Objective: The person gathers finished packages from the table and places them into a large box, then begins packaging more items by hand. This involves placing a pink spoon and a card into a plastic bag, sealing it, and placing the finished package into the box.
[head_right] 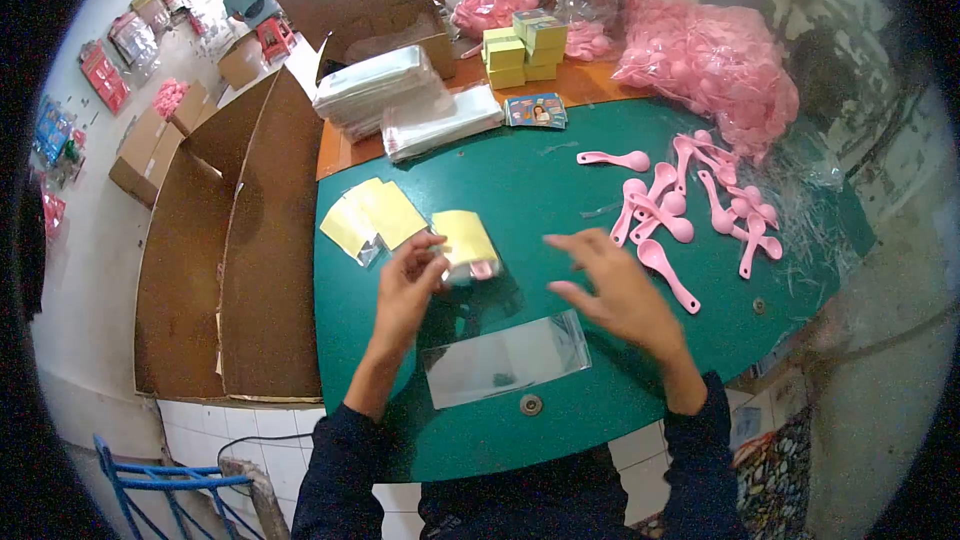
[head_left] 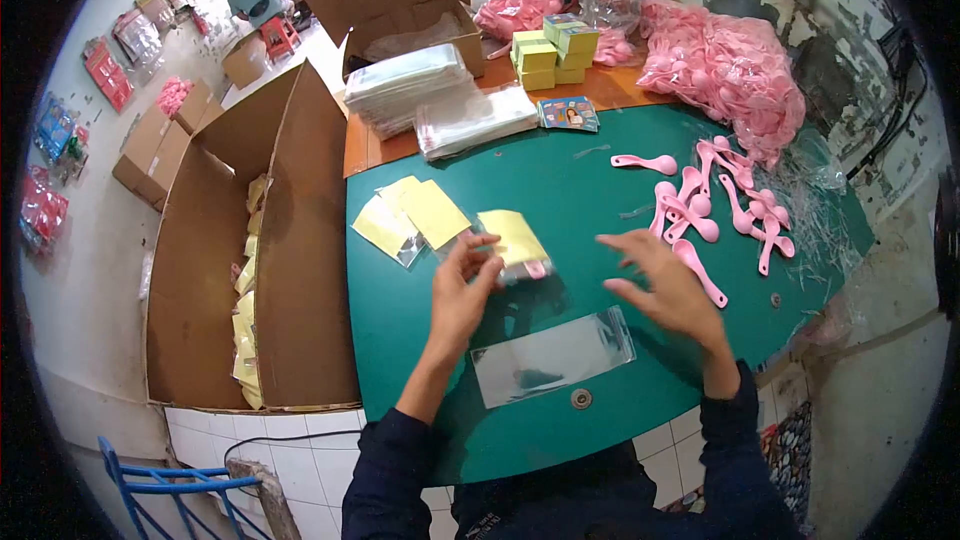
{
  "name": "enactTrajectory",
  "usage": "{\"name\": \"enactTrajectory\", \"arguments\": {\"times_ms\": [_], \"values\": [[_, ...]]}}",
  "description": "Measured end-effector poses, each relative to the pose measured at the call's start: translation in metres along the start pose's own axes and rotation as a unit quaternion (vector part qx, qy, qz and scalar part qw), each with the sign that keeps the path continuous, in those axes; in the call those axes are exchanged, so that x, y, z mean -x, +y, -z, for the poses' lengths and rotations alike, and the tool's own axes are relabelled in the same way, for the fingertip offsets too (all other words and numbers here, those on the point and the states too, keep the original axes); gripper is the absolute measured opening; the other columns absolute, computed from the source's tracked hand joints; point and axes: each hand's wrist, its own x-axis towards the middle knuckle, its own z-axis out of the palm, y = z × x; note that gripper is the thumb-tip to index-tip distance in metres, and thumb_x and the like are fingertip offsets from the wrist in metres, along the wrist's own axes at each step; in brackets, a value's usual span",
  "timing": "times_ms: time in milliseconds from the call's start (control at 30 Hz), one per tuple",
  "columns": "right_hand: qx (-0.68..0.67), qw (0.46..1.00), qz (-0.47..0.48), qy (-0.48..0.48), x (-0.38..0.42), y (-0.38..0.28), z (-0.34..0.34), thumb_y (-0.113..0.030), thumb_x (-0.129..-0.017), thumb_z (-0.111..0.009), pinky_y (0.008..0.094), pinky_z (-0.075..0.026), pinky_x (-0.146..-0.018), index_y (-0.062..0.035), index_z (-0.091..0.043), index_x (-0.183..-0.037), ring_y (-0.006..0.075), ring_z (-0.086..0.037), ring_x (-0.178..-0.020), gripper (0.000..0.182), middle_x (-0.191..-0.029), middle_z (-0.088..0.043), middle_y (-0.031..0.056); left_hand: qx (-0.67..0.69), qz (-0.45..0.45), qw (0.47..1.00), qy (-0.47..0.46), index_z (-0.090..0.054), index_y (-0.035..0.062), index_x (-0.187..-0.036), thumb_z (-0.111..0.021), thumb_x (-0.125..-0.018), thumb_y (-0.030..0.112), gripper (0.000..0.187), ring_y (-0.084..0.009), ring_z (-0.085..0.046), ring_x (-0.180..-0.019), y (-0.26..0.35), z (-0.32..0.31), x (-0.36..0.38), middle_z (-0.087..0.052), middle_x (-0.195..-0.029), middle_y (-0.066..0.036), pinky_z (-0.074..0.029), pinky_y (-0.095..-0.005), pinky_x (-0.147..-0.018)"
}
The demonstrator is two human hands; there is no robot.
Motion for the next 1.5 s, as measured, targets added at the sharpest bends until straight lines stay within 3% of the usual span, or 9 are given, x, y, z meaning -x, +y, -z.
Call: {"name": "enactTrajectory", "arguments": {"times_ms": [133,200,233,400,733,933,1167,1300,1500], "values": [[0.226,0.948,-0.122,0.189,0.051,0.046,0.029,-0.01,-0.077,-0.064,0.0337,-0.044,-0.077,-0.0005,-0.055,-0.106,0.0282,-0.055,-0.09,0.032,-0.099,-0.053,0.0155,-0.102,-0.068,0.989,0.084,-0.055,0.0004,-0.11,-0.059,-0.084,0.008,0.028,-0.0204,-0.059,-0.086,0.004,0.026,-0.033,-0.06,-0.094,-0.012,-0.05,-0.0326,-0.072],[0.221,0.955,-0.141,0.138,0.08,0.066,0.03,-0.008,-0.077,-0.063,0.0344,-0.044,-0.075,0.0006,-0.056,-0.105,0.0278,-0.055,-0.087,0.03,-0.095,-0.052,0.0148,-0.452,-0.277,0.81,0.251,-0.054,0.0023,-0.111,-0.061,-0.08,0.008,0.032,-0.031,-0.055,-0.095,0.007,0.02,-0.026,-0.055,-0.098,-0.017,-0.046,-0.0404,-0.08],[0.217,0.958,-0.153,0.112,0.087,0.07,0.028,-0.007,-0.077,-0.063,0.0347,-0.044,-0.074,0.0011,-0.056,-0.104,0.0277,-0.055,-0.085,0.029,-0.094,-0.051,0.0145,-0.478,-0.269,0.801,0.24,-0.054,0.0034,-0.108,-0.062,-0.077,0.009,0.032,-0.0364,-0.05,-0.099,0.017,0.01,-0.016,-0.051,-0.101,-0.019,-0.041,-0.0435,-0.085],[0.152,0.964,-0.159,0.151,0.089,0.071,0.02,-0.002,-0.078,-0.06,0.0342,-0.044,-0.068,0.0021,-0.056,-0.099,0.0264,-0.054,-0.08,0.022,-0.091,-0.05,0.0133,-0.369,-0.216,0.896,-0.122,-0.054,0.0037,-0.103,-0.069,-0.074,0.018,0.037,-0.0341,-0.054,-0.087,0.005,-0.058,0.054,-0.051,-0.095,-0.016,-0.047,-0.0402,-0.075],[-0.065,0.992,-0.081,0.065,0.032,0.013,0.034,0.003,-0.083,-0.051,0.0247,-0.047,-0.06,-0.002,-0.059,-0.105,0.0161,-0.054,-0.072,0.024,-0.089,-0.047,0.0083,-0.341,-0.195,0.9,-0.186,-0.06,0.0114,-0.093,-0.067,-0.075,0.017,0.02,-0.0245,-0.058,-0.08,-0.001,-0.059,0.044,-0.062,-0.08,-0.004,-0.042,-0.0369,-0.07],[-0.227,0.947,-0.114,0.196,0.042,0.007,0.015,0.003,-0.084,-0.054,0.0213,-0.046,-0.062,-0.0009,-0.06,-0.104,0.0105,-0.055,-0.07,0.022,-0.083,-0.054,0.0056,-0.301,-0.159,0.923,-0.18,-0.061,0.0074,-0.088,-0.064,-0.08,0.015,0.012,-0.0257,-0.064,-0.077,0.003,-0.053,0.042,-0.067,-0.087,-0.007,-0.049,-0.0365,-0.069],[-0.064,0.964,-0.122,0.227,0.058,0.002,0.003,0.0,-0.082,-0.059,0.0254,-0.048,-0.067,0.0,-0.059,-0.098,0.011,-0.059,-0.073,0.016,-0.08,-0.06,0.0062,-0.204,-0.255,0.936,-0.132,-0.067,0.0061,-0.097,-0.059,-0.085,0.012,0.016,-0.025,-0.065,-0.075,0.006,-0.044,0.033,-0.066,-0.091,-0.011,-0.052,-0.0319,-0.071],[-0.099,0.928,-0.119,0.339,0.057,0.004,-0.003,-0.001,-0.083,-0.058,0.0248,-0.048,-0.066,0.0001,-0.059,-0.096,0.0109,-0.058,-0.073,0.013,-0.079,-0.059,0.0051,-0.071,-0.02,0.976,-0.204,-0.062,0.0024,-0.11,-0.054,-0.089,0.009,0.023,-0.0134,-0.063,-0.083,0.019,-0.034,0.031,-0.067,-0.091,-0.008,-0.049,-0.0268,-0.078],[-0.184,0.903,-0.079,0.38,0.054,-0.013,-0.005,-0.003,-0.084,-0.057,0.0248,-0.048,-0.063,-0.0004,-0.059,-0.09,0.0106,-0.057,-0.072,0.007,-0.078,-0.058,0.0037,-0.015,0.019,0.979,-0.205,-0.057,-0.0038,-0.104,-0.053,-0.091,0.01,0.02,-0.0167,-0.064,-0.084,0.004,-0.034,0.028,-0.066,-0.09,-0.013,-0.052,-0.0287,-0.078]]}}
